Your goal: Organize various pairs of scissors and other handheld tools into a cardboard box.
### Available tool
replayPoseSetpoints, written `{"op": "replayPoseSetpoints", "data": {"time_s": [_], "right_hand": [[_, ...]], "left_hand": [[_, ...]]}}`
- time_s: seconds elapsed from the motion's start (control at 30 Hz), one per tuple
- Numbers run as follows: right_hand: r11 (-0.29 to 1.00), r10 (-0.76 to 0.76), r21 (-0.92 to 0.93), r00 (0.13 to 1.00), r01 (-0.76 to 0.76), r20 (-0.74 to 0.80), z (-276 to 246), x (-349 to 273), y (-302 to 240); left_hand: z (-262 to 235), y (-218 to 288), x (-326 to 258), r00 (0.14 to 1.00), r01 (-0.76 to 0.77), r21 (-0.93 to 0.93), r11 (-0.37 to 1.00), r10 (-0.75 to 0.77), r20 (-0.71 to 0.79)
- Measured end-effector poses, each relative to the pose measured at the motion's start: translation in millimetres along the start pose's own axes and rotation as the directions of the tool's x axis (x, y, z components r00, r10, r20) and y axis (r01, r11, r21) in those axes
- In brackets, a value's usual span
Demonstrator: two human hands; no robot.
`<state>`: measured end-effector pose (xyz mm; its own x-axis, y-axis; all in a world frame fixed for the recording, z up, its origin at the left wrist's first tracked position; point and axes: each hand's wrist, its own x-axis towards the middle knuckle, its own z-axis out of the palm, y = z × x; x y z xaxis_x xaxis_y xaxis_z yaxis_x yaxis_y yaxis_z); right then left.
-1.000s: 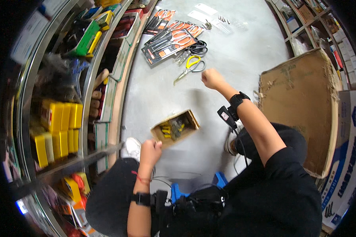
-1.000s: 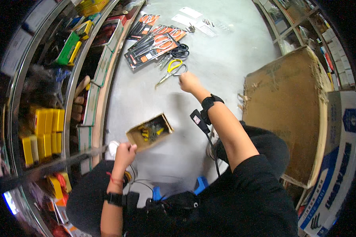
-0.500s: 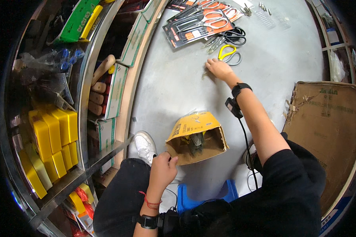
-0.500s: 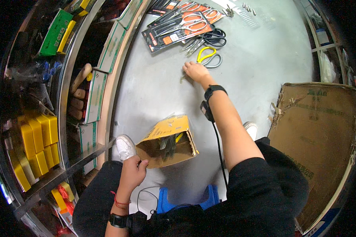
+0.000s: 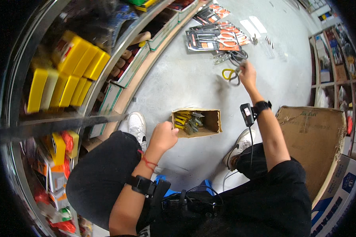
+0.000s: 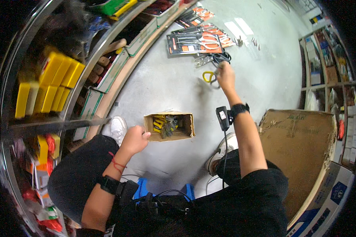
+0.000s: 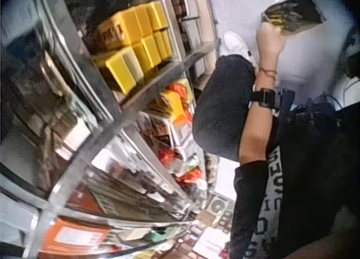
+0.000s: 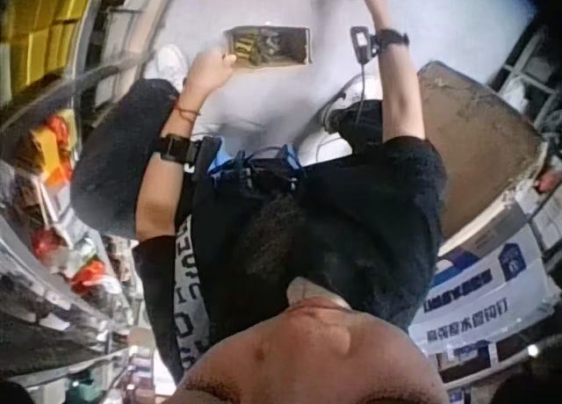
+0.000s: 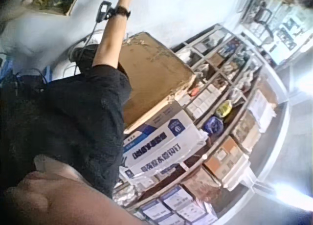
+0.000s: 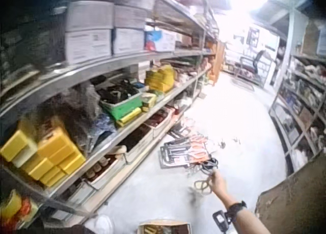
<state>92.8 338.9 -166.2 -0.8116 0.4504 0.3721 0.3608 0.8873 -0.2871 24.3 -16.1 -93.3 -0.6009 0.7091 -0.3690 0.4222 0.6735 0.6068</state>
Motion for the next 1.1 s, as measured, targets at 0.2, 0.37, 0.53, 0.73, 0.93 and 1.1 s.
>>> {"op": "replayPoseSetpoints", "data": {"time_s": [0.2, 0.37, 0.53, 0.73, 0.93, 1.1], "right_hand": [[0.841, 0.436, 0.435, 0.880, -0.323, -0.189, -66.4, -14.5, -30.6], [0.806, 0.181, 0.591, 0.955, -0.007, -0.235, -165.0, -18.0, -117.3], [0.765, 0.213, 0.643, 0.937, 0.016, -0.276, -200.7, -49.8, -174.6], [0.765, 0.205, 0.644, 0.953, -0.014, -0.223, -159.2, -97.7, -202.7], [0.830, 0.167, 0.557, 0.950, 0.008, -0.262, -153.3, -101.2, -204.3], [0.848, 0.113, 0.530, 0.974, 0.007, -0.194, -159.3, -99.4, -198.1]], "left_hand": [[0.6, 1.2, 2.5, 0.998, -0.062, -0.022, 0.998, 0.062, -0.024], [-1.1, -0.2, 2.7, 0.997, -0.061, 0.016, 0.998, 0.061, -0.047], [-5.0, 6.8, 7.2, 1.000, -0.006, 0.040, 0.999, 0.006, -0.006], [-3.8, 8.2, 10.1, 1.000, -0.002, 0.057, 0.998, 0.002, 0.013], [-4.4, 5.9, 7.5, 1.000, 0.003, 0.061, 0.998, -0.003, -0.002], [-3.6, 7.1, 7.7, 1.000, 0.000, 0.064, 0.998, 0.000, -0.002]]}}
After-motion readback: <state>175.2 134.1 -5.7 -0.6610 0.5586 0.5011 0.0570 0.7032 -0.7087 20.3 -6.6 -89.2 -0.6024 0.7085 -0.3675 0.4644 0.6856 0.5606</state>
